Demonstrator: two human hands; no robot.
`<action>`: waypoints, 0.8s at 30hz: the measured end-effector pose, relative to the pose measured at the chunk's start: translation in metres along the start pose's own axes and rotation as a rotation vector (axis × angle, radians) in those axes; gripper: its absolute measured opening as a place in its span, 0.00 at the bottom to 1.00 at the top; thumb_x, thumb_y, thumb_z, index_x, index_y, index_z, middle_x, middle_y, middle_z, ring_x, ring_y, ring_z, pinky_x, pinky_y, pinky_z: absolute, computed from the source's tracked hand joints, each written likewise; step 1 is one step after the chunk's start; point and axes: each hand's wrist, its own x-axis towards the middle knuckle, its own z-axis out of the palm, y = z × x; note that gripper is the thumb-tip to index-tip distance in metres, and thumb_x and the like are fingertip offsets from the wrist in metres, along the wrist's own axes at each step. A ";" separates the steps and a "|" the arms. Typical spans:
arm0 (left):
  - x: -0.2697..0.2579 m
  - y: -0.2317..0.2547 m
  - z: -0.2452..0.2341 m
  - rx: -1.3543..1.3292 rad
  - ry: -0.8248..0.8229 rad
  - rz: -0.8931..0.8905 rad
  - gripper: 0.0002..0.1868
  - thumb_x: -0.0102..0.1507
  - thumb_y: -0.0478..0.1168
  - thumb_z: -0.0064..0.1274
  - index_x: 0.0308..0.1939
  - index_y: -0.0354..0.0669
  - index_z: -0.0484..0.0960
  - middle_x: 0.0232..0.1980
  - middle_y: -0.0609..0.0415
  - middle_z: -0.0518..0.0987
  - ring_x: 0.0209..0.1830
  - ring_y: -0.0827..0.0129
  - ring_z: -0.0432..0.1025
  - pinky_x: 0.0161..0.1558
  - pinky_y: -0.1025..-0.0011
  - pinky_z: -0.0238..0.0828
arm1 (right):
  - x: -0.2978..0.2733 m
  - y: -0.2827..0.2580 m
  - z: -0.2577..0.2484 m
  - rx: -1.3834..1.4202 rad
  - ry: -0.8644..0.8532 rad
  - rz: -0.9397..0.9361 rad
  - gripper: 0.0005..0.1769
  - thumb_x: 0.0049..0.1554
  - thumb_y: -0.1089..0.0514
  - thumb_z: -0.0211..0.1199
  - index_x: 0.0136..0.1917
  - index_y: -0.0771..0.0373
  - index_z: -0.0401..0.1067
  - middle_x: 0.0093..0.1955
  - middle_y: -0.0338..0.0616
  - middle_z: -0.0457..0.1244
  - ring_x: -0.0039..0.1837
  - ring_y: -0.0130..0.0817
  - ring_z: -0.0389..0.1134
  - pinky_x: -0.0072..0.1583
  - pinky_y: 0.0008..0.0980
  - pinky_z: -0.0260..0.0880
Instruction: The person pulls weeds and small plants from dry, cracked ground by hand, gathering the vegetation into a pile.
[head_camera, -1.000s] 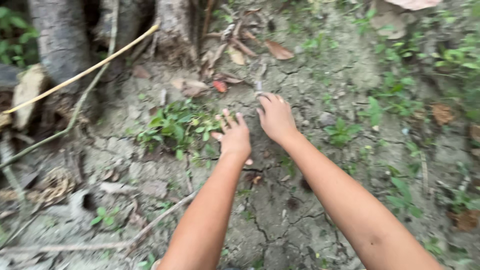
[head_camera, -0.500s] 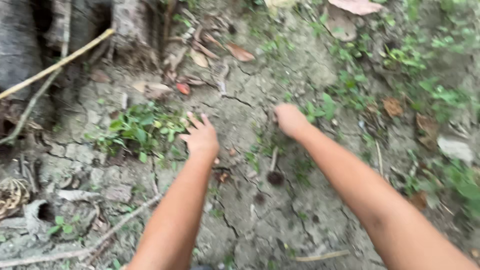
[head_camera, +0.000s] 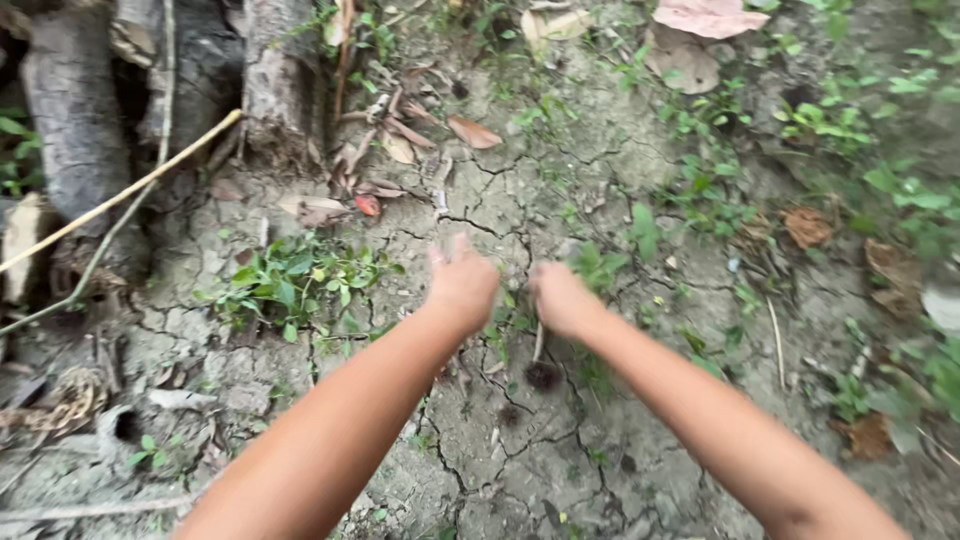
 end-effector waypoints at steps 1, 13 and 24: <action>0.003 0.007 -0.007 0.107 0.037 0.081 0.22 0.59 0.42 0.58 0.56 0.40 0.82 0.68 0.39 0.72 0.79 0.44 0.50 0.68 0.27 0.41 | -0.016 -0.005 0.004 0.076 0.074 -0.105 0.10 0.48 0.60 0.69 0.40 0.69 0.75 0.48 0.60 0.64 0.52 0.61 0.65 0.52 0.51 0.66; 0.047 0.035 0.063 -0.075 0.050 -0.083 0.31 0.69 0.45 0.44 0.77 0.45 0.60 0.83 0.47 0.50 0.83 0.51 0.44 0.70 0.29 0.43 | -0.016 0.031 0.009 0.362 0.044 -0.060 0.16 0.54 0.65 0.64 0.56 0.68 0.67 0.49 0.61 0.65 0.54 0.61 0.66 0.54 0.48 0.68; 0.029 0.028 0.024 -0.114 -0.338 -0.078 0.69 0.50 0.40 0.77 0.83 0.51 0.41 0.86 0.50 0.38 0.85 0.53 0.40 0.73 0.31 0.43 | -0.007 -0.013 -0.007 0.181 -0.059 0.301 0.23 0.61 0.41 0.63 0.43 0.66 0.73 0.42 0.59 0.68 0.47 0.58 0.71 0.50 0.49 0.70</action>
